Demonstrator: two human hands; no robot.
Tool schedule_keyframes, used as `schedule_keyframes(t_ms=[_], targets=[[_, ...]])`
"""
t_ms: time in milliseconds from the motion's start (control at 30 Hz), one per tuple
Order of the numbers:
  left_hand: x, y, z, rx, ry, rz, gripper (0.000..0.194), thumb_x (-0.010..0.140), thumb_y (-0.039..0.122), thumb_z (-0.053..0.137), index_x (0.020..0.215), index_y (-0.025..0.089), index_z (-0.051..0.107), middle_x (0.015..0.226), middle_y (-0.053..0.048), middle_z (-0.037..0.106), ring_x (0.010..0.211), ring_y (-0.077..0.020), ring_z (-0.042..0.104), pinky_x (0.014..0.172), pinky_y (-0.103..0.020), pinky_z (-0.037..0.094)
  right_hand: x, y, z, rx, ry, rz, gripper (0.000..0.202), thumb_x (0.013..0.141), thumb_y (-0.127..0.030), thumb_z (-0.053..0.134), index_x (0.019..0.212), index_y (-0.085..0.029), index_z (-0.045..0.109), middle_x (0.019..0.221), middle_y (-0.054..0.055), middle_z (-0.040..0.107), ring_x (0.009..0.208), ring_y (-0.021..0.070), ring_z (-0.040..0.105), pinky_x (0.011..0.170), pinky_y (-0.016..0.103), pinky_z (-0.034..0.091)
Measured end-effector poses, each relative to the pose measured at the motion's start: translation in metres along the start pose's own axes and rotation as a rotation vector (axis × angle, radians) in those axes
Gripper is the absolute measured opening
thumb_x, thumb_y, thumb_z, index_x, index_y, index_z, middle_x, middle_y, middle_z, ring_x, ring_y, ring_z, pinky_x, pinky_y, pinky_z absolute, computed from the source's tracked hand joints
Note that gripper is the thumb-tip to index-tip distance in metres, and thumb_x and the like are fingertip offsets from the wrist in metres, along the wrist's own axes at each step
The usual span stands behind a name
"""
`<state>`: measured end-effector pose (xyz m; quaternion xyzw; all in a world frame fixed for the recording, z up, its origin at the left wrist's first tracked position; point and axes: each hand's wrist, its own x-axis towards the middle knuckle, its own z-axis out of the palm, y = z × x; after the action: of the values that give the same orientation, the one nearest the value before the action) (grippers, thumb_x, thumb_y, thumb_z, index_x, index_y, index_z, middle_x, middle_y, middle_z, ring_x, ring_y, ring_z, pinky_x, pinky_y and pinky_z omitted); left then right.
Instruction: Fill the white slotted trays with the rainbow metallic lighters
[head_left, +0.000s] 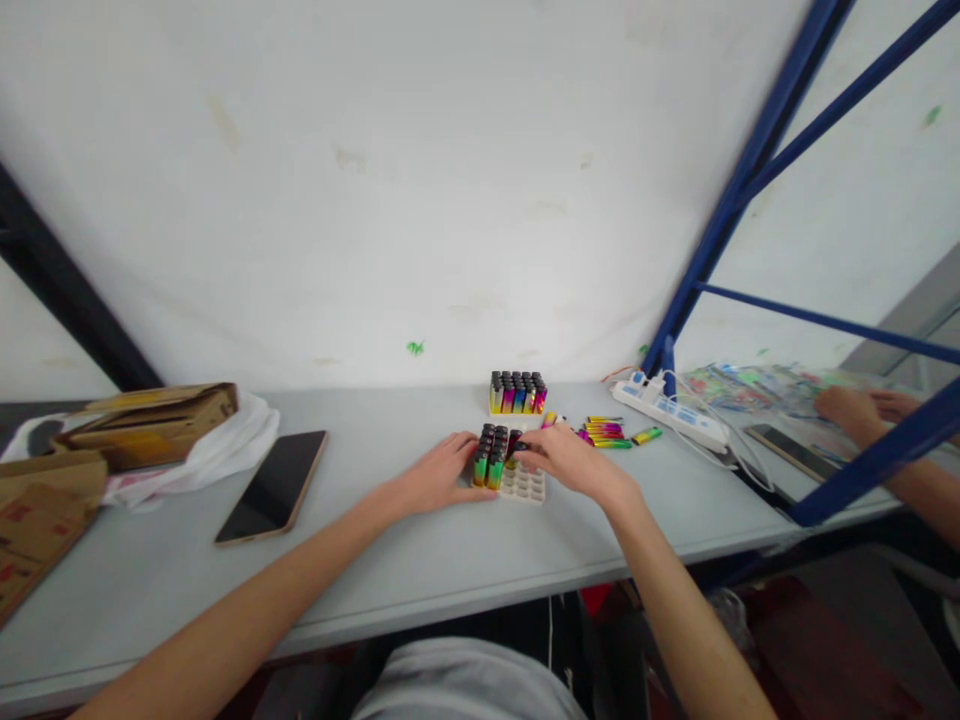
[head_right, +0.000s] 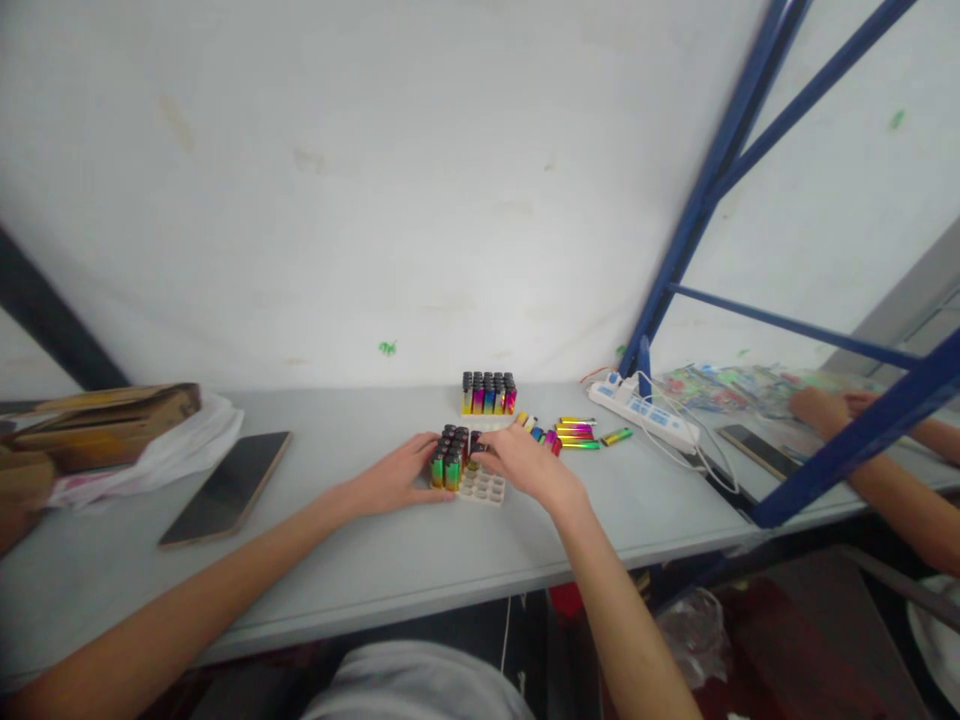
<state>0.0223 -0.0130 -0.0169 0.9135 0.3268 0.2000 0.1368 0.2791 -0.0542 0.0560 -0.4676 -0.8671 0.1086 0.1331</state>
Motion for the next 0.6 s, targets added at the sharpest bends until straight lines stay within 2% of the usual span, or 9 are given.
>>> schedule_keyframes(t_ms=[167,333,500,600], targets=[[0.000,0.000,0.000,-0.011,0.017,0.006,0.073,0.085,0.072,0.071,0.133,0.018,0.061,0.136,-0.016,0.060,0.127,-0.0365,0.058,0.115,-0.051,0.045,0.001,-0.005,-0.001,-0.132,-0.059,0.009,0.025,0.106,-0.032,0.057,0.101,-0.015,0.075,0.094,0.012,0.077,0.087,0.0241,0.069,0.074,0.029,0.042],[0.000,-0.002,0.001,-0.007,0.023,0.021,0.072,0.084,0.071,0.073,0.133,0.020,0.062,0.135,-0.016,0.061,0.127,-0.0358,0.058,0.114,-0.050,0.046,0.004,-0.018,0.000,-0.243,-0.020,0.180,0.027,0.104,-0.039,0.059,0.106,-0.019,0.076,0.091,0.013,0.077,0.090,0.0290,0.073,0.074,0.031,0.046],[0.000,-0.002,0.001,0.001,0.014,0.012,0.072,0.085,0.069,0.073,0.134,0.020,0.060,0.136,-0.015,0.061,0.127,-0.0351,0.057,0.114,-0.050,0.046,0.012,-0.016,0.007,-0.242,0.000,0.235,0.032,0.100,-0.044,0.064,0.088,-0.017,0.079,0.079,0.014,0.076,0.087,0.0306,0.073,0.076,0.033,0.049],[0.000,-0.002,0.001,0.006,0.018,0.012,0.071,0.085,0.071,0.072,0.133,0.019,0.061,0.135,-0.015,0.061,0.127,-0.0351,0.058,0.115,-0.049,0.046,0.013,-0.005,0.010,-0.154,-0.061,0.229,0.035,0.096,-0.040,0.069,0.072,-0.017,0.076,0.067,0.012,0.074,0.075,0.0270,0.073,0.071,0.031,0.048]])
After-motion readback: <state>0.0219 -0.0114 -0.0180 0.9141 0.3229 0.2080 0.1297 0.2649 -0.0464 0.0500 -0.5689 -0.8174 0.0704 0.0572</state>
